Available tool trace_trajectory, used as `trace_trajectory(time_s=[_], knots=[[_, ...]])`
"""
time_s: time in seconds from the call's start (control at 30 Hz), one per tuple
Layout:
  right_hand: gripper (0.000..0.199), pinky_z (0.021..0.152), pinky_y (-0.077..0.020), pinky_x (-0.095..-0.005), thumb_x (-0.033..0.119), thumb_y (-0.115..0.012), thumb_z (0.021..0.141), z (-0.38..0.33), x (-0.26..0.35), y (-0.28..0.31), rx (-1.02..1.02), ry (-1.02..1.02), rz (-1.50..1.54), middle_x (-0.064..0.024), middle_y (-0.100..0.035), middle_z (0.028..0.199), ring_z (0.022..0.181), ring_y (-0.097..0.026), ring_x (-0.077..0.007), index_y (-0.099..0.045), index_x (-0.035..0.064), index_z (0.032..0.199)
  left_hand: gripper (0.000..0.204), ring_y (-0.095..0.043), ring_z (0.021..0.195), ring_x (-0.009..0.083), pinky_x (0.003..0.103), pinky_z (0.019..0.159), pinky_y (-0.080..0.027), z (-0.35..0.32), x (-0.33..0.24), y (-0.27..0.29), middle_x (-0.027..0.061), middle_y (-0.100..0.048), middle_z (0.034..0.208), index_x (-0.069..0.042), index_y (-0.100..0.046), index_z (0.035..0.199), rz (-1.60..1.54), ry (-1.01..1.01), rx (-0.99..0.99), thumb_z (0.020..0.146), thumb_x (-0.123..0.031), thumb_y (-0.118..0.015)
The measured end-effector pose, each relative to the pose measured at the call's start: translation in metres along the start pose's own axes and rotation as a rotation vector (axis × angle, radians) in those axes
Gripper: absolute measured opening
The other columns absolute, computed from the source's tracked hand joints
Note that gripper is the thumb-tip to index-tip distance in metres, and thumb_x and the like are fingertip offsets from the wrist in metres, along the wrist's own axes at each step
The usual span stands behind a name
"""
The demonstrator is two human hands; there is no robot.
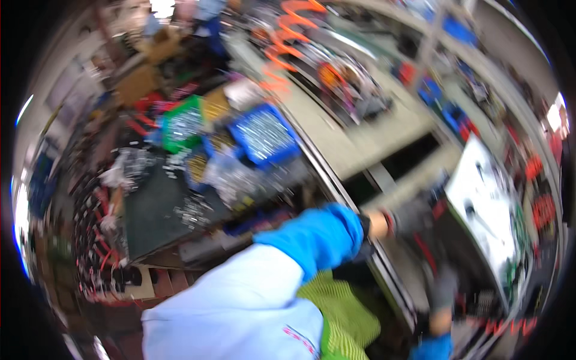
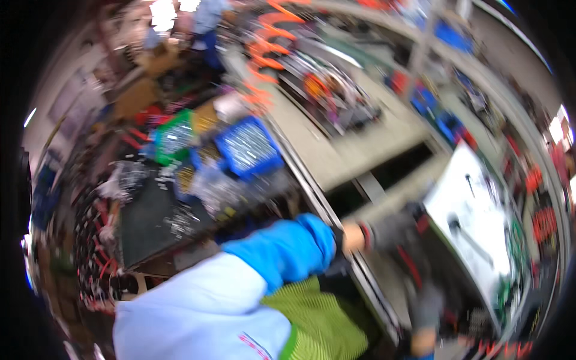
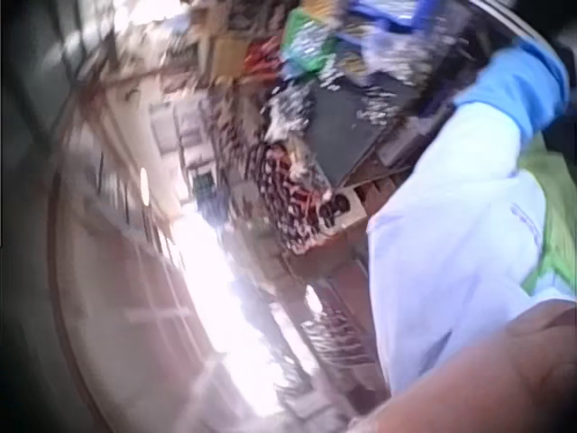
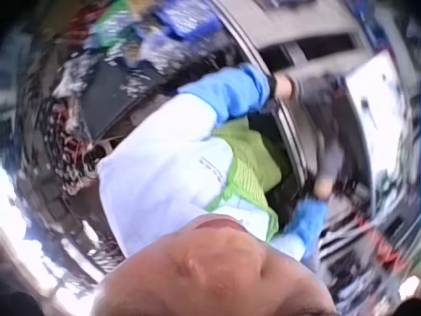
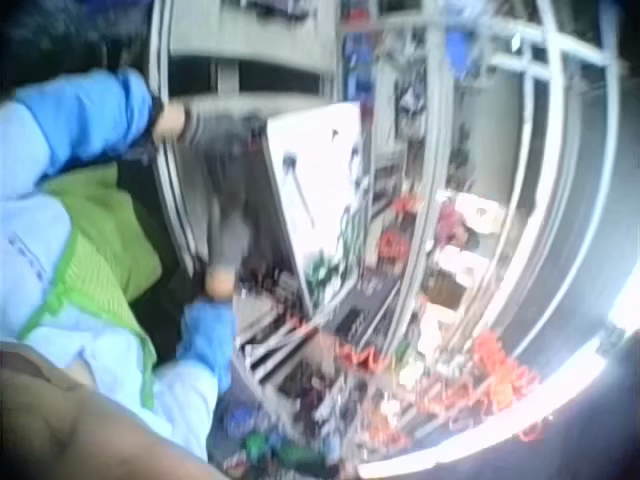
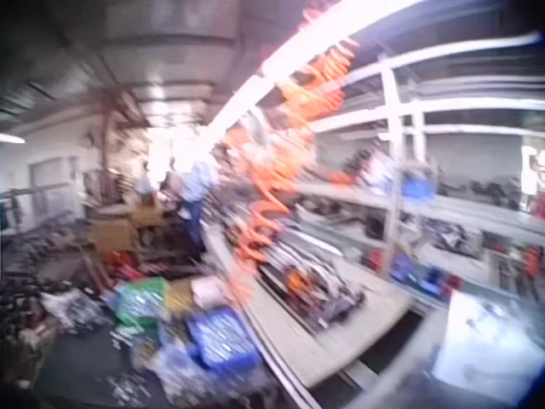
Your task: Assembling electronic inverter units on a factory production line, using a heat gun and an electric screwdriver to connect and fasten components.
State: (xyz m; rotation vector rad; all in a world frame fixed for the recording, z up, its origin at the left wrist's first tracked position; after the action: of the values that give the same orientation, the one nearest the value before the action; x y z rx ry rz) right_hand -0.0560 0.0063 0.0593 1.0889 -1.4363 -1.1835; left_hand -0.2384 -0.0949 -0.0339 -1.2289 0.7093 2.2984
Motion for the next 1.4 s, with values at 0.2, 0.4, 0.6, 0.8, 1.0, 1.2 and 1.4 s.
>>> trace_trajectory(time_s=[0.2, 0.4, 0.6, 0.8, 1.0, 1.2, 1.4], knots=[[0.065, 0.099, -0.0427, -0.0485, 0.054, -0.048, 0.093, -0.133, -0.119, 0.009, -0.265, -0.124, 0.017, -0.0309, -0.052, 0.131, 0.117, -0.051, -0.0475, -0.055, 0.0026, 0.132, 0.049, -0.046, 0.124, 0.0376, 0.047, 0.102, -0.042, -0.060, -0.112, 0.034, 0.0205, -0.050, 0.129, -0.009, -0.053, 0.122, 0.487, -0.028, -0.273, 0.079, -0.027, -0.068], [0.056, 0.098, -0.0441, -0.0446, 0.046, -0.055, 0.093, -0.117, -0.180, -0.065, -0.196, -0.400, 0.014, -0.0258, -0.056, 0.130, 0.116, -0.054, -0.0440, -0.058, 0.0016, 0.128, 0.035, -0.057, 0.107, 0.0329, 0.045, 0.086, -0.048, -0.088, -0.263, 0.052, 0.0147, -0.061, 0.107, -0.010, -0.064, 0.106, 0.326, -0.391, 0.591, 0.079, -0.033, -0.068], [0.055, 0.103, -0.0420, -0.0463, 0.039, -0.059, 0.091, -0.105, -0.217, -0.093, -0.183, -0.563, 0.246, -0.0223, -0.053, 0.134, 0.123, -0.047, -0.0411, -0.051, 0.0056, 0.134, 0.022, -0.066, 0.077, 0.0300, 0.043, 0.069, -0.052, 0.067, -0.354, 0.117, 0.0112, -0.070, 0.083, -0.012, -0.072, 0.086, 1.047, -0.595, 0.761, 0.084, -0.031, -0.060], [0.067, 0.109, -0.0371, -0.0498, 0.034, -0.066, 0.083, -0.115, -0.270, -0.121, -0.462, -0.560, 0.539, -0.0201, -0.040, 0.150, 0.140, -0.029, -0.0445, -0.043, 0.0153, 0.143, 0.021, -0.066, 0.071, 0.0364, 0.048, 0.062, -0.052, -0.018, -0.309, 0.030, 0.0145, -0.066, 0.072, -0.012, -0.070, 0.078, 0.511, -0.821, 0.782, 0.079, -0.032, -0.063], [0.076, 0.104, -0.0403, -0.0504, 0.051, -0.054, 0.091, -0.133, -0.190, -0.078, -0.392, -0.823, -0.128, -0.0241, -0.046, 0.139, 0.122, -0.051, -0.0354, -0.037, -0.0033, 0.141, 0.033, -0.068, 0.084, 0.0329, 0.045, 0.075, -0.053, -0.122, -0.131, -0.074, 0.0134, -0.071, 0.084, -0.008, -0.071, 0.097, 0.073, -0.322, 0.690, 0.078, -0.035, -0.069], [0.079, 0.105, -0.0396, -0.0507, 0.052, -0.056, 0.090, -0.151, -0.060, -0.002, -0.590, -0.571, 0.292, -0.0239, -0.044, 0.140, 0.125, -0.048, -0.0353, -0.034, -0.0022, 0.143, 0.067, -0.061, 0.101, 0.0299, 0.040, 0.087, -0.049, -0.154, -0.117, -0.176, 0.0163, -0.064, 0.105, -0.006, -0.055, 0.121, -0.075, 0.015, 0.669, 0.072, -0.047, -0.077], [0.083, 0.106, -0.0390, -0.0510, 0.053, -0.058, 0.089, -0.163, 0.028, 0.052, -0.720, -0.254, 0.716, -0.0237, -0.042, 0.142, 0.127, -0.046, -0.0353, -0.030, -0.0011, 0.146, 0.061, -0.054, 0.098, 0.0112, 0.035, 0.085, -0.048, -0.137, -0.207, -0.109, 0.0019, -0.065, 0.110, -0.001, -0.054, 0.127, -0.666, -0.009, 0.459, 0.076, -0.017, -0.085]])
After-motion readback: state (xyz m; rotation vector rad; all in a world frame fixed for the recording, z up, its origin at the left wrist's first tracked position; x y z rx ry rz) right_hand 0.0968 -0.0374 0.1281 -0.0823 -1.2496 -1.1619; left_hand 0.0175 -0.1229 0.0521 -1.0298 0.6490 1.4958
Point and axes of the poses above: each hand's wrist, its own z-axis towards the middle knuckle, its own y-axis out of the back of the hand, x = y × z, the point moved 5 cm from there along z, towards the middle knuckle
